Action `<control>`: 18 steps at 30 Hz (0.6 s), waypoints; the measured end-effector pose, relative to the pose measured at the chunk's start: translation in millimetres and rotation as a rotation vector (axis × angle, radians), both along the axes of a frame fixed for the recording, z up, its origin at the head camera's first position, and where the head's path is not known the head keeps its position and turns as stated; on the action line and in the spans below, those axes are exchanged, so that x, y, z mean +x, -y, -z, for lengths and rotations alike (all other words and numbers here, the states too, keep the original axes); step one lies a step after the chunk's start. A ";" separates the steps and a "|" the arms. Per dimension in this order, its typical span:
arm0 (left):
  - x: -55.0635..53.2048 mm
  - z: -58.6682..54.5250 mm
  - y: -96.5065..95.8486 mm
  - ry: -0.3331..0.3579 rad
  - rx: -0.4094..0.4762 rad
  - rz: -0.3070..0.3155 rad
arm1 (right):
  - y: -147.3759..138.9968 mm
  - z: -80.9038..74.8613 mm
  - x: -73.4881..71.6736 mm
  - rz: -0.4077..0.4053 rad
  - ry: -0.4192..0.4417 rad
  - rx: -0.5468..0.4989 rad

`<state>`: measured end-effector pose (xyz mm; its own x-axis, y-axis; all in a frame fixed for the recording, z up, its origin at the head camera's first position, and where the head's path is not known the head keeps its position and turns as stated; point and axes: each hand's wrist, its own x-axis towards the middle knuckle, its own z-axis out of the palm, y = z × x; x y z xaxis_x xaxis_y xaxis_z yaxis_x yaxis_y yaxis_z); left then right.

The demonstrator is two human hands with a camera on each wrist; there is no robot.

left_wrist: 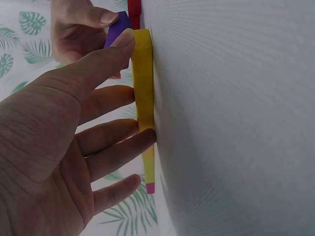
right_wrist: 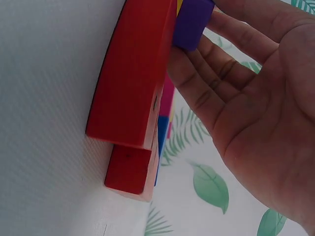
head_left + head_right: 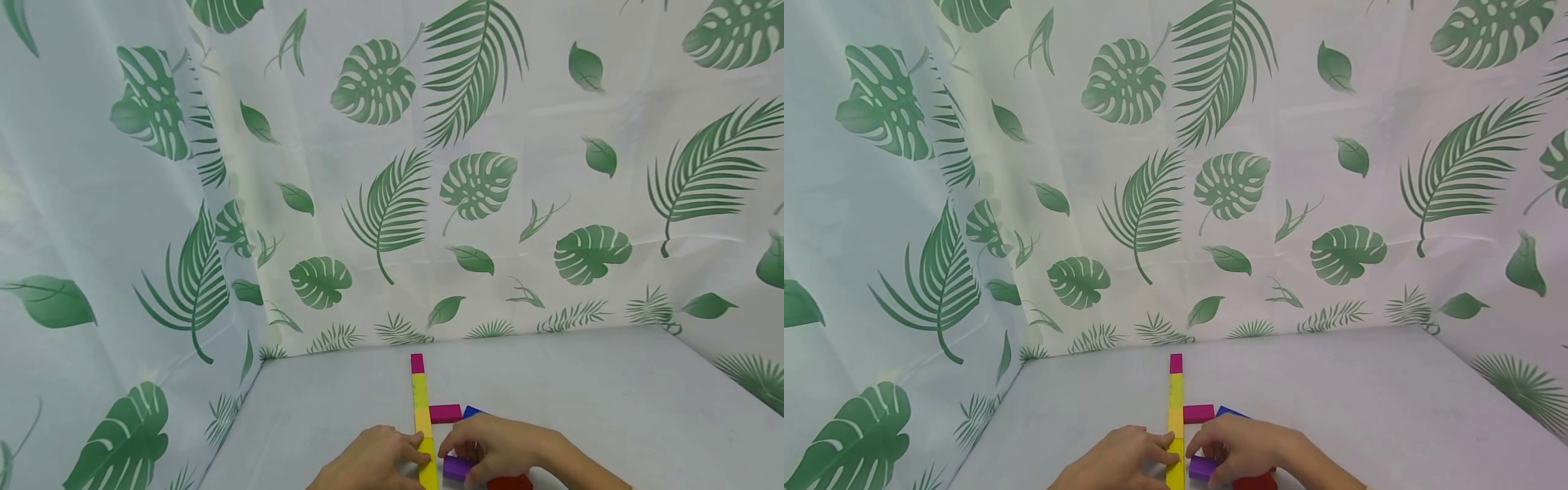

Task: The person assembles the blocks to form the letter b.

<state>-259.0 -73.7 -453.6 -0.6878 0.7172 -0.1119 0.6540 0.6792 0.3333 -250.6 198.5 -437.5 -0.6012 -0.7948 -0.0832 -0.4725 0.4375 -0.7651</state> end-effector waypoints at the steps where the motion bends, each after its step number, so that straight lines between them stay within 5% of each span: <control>1: -0.1 0.1 0.2 -0.001 -0.001 0.001 | 0.5 0.2 0.6 -0.001 -0.005 0.007; 18: 2.7 -4.2 -1.7 0.041 -0.002 -0.054 | 3.7 4.6 0.0 -0.050 -0.114 0.104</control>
<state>-256.3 -72.0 -449.4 -0.7206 0.6785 -0.1424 0.6018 0.7142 0.3573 -250.6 194.8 -442.0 -0.5715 -0.8145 -0.0999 -0.5766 0.4852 -0.6573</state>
